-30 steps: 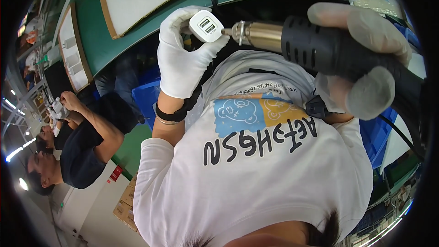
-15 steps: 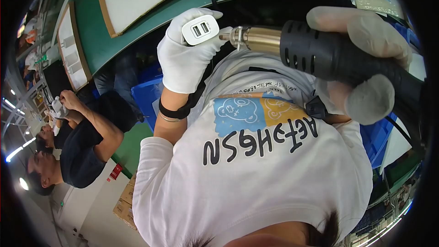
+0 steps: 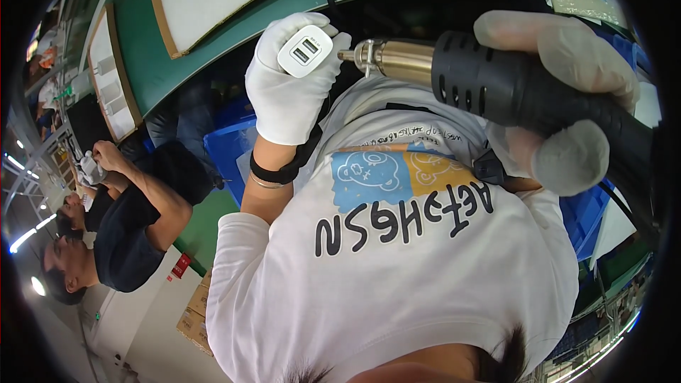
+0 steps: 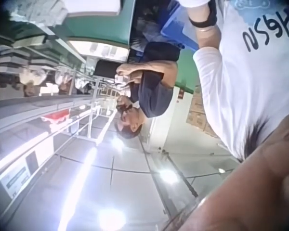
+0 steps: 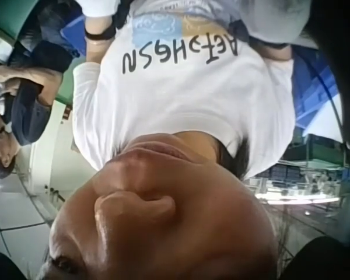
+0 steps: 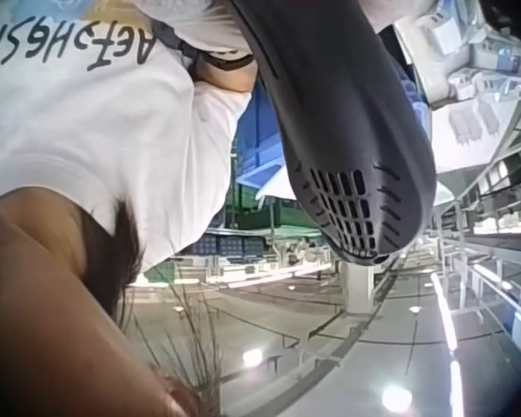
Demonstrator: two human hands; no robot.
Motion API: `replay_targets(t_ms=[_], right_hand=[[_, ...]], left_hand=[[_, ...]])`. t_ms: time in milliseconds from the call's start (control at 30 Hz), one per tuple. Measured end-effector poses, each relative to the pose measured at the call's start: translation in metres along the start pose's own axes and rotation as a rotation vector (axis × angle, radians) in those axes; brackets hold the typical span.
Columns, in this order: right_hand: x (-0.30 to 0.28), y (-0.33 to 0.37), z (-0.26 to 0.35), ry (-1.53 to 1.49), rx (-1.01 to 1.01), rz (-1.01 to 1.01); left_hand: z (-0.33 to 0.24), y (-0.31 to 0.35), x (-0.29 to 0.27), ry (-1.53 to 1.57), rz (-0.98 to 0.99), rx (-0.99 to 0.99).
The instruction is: The person picks up a power adapter from a tray, turns it over, and applies heat to the USB ports with a heat gun. After setting the adapter back on the tray, they repeat the process with another power adapter.
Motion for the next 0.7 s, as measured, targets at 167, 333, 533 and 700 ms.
replay_targets(t_ms=[167,333,533,700], right_hand=[[0.009,0.0,0.002,0.063,-0.113,-0.14],[0.012,0.003,-0.002,-0.034,-0.084,-0.198],[0.013,0.008,-0.006,-0.147,-0.048,-0.266],[0.013,0.01,-0.009,-0.242,-0.021,-0.323]], left_hand=[[-0.002,0.0,0.003,0.012,-0.035,-0.011],[0.0,-0.001,0.003,0.053,-0.053,-0.052],[-0.004,-0.001,0.004,-0.019,-0.05,0.008],[-0.003,-0.002,0.004,-0.087,-0.018,0.018]])
Point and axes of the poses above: each hand's wrist, its own y-axis away from the middle knuckle, its own x-axis out of the palm, z = x × y, the point moved 6 cm from there along -y, towards the middle knuckle, and after that the axes turned 11 degrees about y, right-handed, at the moved point
